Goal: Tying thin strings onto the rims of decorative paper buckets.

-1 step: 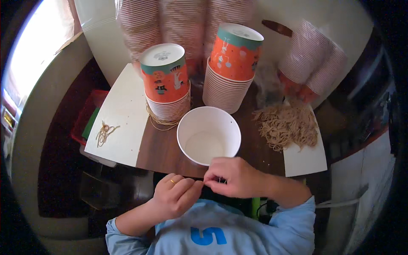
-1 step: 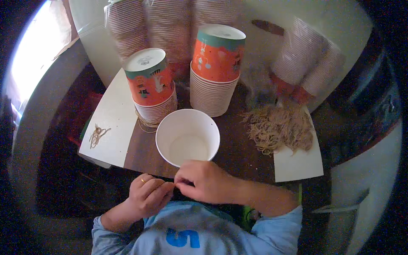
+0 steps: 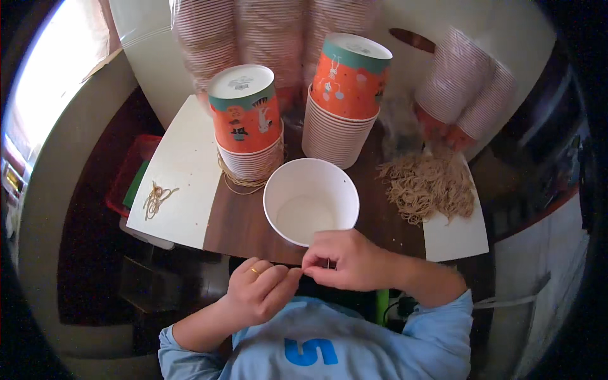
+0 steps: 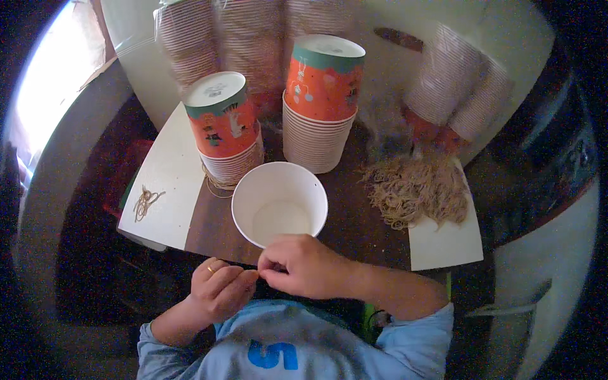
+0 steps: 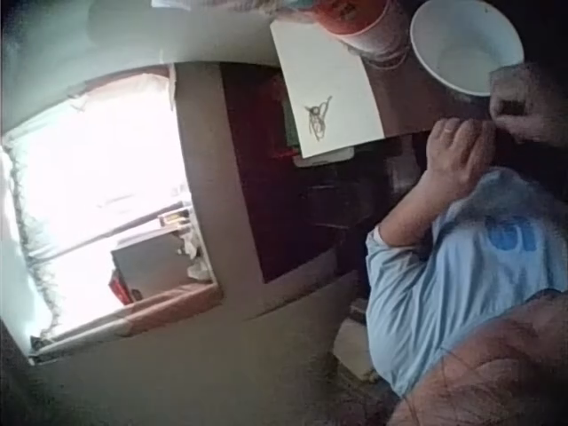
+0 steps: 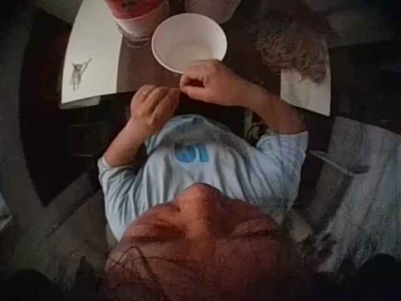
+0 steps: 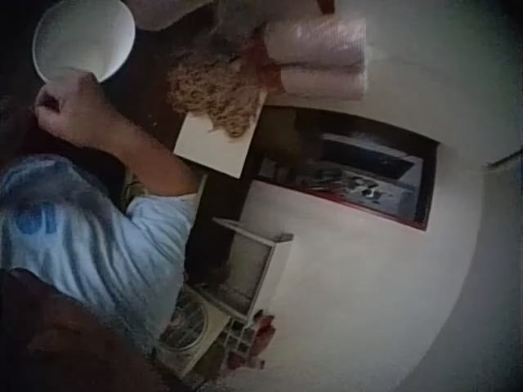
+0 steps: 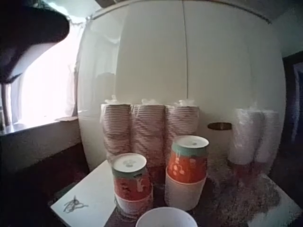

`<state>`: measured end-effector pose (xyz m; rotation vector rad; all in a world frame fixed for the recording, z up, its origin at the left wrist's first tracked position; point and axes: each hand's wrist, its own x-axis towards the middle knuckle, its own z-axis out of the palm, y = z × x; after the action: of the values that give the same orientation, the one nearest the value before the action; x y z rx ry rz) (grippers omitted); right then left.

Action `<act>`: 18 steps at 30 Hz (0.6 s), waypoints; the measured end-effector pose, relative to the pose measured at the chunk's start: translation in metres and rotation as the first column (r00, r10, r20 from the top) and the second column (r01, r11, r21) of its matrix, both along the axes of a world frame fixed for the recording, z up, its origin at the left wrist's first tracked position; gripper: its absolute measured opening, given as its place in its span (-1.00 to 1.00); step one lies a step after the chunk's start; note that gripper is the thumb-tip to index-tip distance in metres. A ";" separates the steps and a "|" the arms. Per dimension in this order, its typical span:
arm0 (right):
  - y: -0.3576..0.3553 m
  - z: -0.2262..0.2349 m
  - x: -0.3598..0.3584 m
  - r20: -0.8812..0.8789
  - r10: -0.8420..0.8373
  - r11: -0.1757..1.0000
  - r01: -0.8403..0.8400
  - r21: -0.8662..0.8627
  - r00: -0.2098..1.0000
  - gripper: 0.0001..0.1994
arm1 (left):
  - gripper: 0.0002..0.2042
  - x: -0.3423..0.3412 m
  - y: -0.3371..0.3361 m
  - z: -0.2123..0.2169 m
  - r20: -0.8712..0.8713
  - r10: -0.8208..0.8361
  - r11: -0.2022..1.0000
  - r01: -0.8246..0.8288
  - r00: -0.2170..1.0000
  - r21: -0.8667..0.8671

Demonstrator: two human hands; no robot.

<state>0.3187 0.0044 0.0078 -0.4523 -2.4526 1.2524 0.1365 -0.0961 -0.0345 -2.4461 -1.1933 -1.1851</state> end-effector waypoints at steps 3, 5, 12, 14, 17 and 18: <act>0.018 0.000 -0.009 0.031 0.007 0.999 -0.006 -0.041 0.999 -0.94 | -0.75 -0.003 0.009 0.005 0.009 0.069 0.996 -0.069 0.998 0.063; 0.038 -0.003 -0.019 0.058 -0.047 0.999 0.047 -0.002 0.997 -0.90 | -0.76 -0.007 0.013 -0.002 0.125 0.234 0.971 -0.227 0.964 -0.070; 0.078 -0.030 -0.043 0.178 0.001 0.995 0.018 -0.103 0.984 -0.86 | -0.82 -0.017 0.020 -0.018 0.298 0.484 0.804 -0.284 0.822 -0.522; 0.080 -0.038 -0.047 0.172 0.029 0.994 -0.011 -0.106 0.985 -0.86 | -0.82 -0.018 0.024 -0.022 0.295 0.491 0.791 -0.278 0.819 -0.545; 0.085 -0.046 -0.052 0.149 0.035 0.997 -0.025 -0.067 0.988 -0.86 | -0.83 -0.016 0.029 -0.027 0.323 0.526 0.758 -0.261 0.787 -0.598; 0.086 -0.049 -0.054 0.160 0.030 0.995 -0.014 -0.099 0.987 -0.86 | -0.84 -0.015 0.031 -0.028 0.351 0.555 0.737 -0.250 0.755 -0.628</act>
<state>0.2650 0.0904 -0.0410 -0.5752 -2.5432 1.4003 0.1217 -0.0652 -0.0630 -1.9865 -2.4056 -1.5663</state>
